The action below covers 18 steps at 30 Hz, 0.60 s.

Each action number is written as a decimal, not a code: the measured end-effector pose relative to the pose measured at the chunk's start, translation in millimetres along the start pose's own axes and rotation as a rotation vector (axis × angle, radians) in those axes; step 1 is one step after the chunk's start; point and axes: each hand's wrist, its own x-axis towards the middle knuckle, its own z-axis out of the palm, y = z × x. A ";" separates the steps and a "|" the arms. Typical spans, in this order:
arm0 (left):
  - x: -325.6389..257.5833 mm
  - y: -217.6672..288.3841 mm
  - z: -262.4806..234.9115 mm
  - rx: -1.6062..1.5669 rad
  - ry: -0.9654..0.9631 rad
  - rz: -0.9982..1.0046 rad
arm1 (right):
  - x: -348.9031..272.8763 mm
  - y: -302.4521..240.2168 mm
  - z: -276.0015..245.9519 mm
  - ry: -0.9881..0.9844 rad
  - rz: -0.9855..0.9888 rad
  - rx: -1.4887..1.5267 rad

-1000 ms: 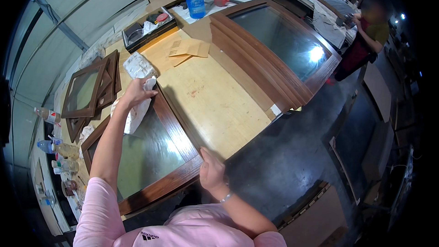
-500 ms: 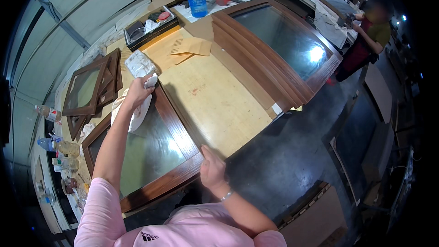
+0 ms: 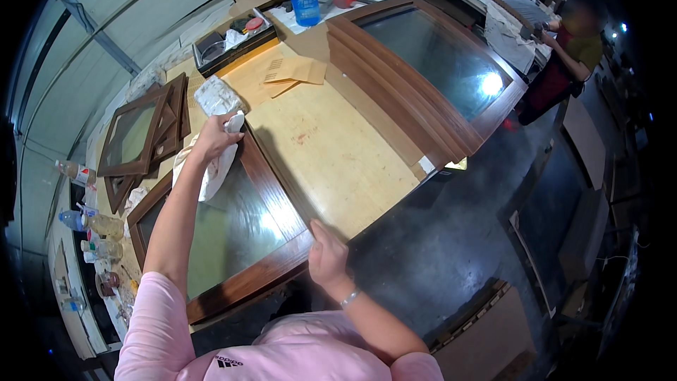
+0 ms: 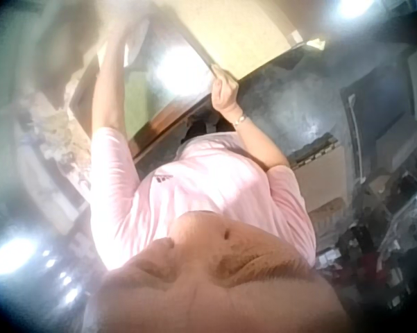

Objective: The person wipes glass panes within wooden frames using a cloth and liquid, and sands parts of the wooden frames with a sanding block.

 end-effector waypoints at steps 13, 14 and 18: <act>-176.8 46.5 61.0 0.002 -0.192 0.591 | -1.3 -3.5 1.4 0.032 0.038 0.016; -150.5 37.0 56.6 0.032 -0.079 0.436 | -2.0 -2.9 1.2 0.022 0.024 0.010; -88.9 49.0 36.6 0.143 -0.044 0.307 | -1.0 -1.9 -0.9 0.002 0.012 0.000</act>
